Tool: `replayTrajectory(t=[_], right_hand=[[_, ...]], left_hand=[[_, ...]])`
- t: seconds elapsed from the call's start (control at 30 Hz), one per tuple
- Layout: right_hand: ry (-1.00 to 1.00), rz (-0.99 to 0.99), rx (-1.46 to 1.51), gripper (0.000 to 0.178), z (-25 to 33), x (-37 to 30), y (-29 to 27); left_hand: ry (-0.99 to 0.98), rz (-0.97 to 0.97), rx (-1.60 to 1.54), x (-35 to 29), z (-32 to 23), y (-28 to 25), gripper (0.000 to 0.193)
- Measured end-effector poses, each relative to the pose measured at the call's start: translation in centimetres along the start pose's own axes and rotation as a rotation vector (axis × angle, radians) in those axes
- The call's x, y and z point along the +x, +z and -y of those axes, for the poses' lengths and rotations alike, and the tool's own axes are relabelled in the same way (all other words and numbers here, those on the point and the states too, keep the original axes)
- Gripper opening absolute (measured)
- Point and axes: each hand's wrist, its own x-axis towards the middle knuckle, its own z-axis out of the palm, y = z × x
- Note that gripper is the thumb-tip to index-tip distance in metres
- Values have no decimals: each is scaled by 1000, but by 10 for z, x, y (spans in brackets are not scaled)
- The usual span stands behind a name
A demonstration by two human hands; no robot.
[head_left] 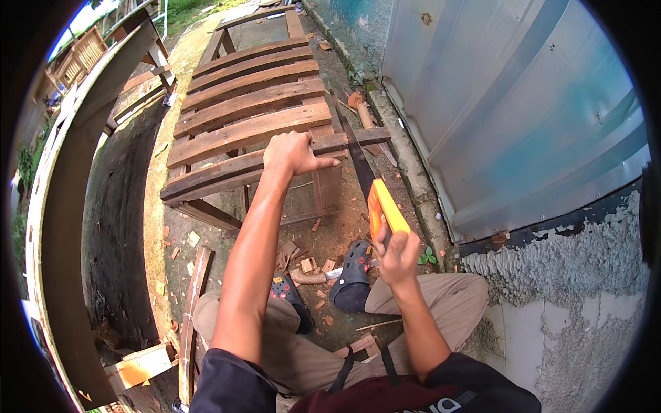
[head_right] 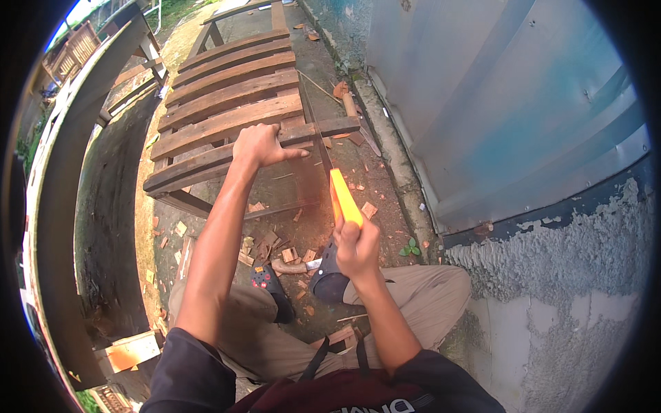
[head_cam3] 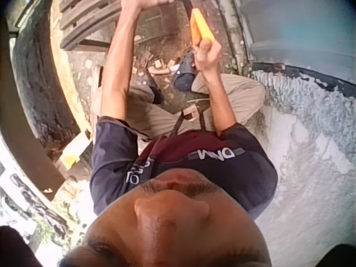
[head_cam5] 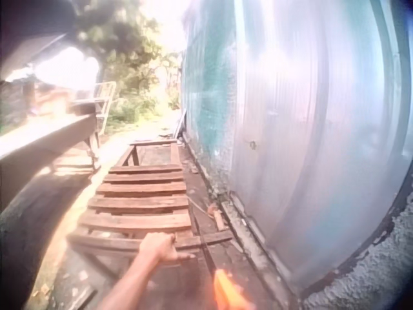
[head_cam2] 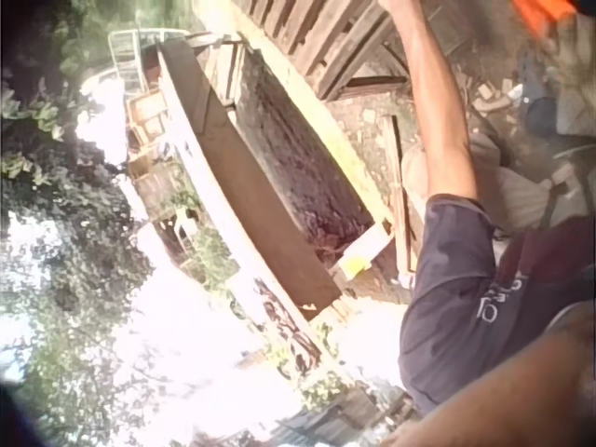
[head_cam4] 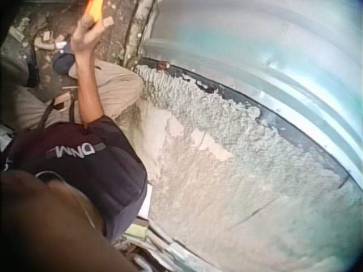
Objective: The person assembles a wooden structure by hammering nails into wooden planks, sawing a plank to size, and hammering nails into a metal frame. The person uses a hammer and a hand saw to complete the assembly.
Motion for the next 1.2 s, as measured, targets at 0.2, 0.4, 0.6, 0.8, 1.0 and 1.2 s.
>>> replayTrajectory(t=[0.2,0.4,0.6,0.8,1.0,1.2], right_hand=[[-158,-71,-133,67,-5,83,33],[-49,-33,-190,93,4,-106,-23],[-112,-42,-86,68,-13,73,11],[-77,-1,-99,73,-6,2,5],[72,11,-29,97,26,-98,-41],[-284,-150,-239,64,-5,108,50]], left_hand=[[17,-31,15,0,-3,-2,97],[-17,29,11,-3,5,-1,99],[17,12,23,4,-6,-8,101],[16,-2,25,-2,2,-4,100],[11,0,16,-4,10,6,100],[38,-24,23,4,-4,-6,102]])
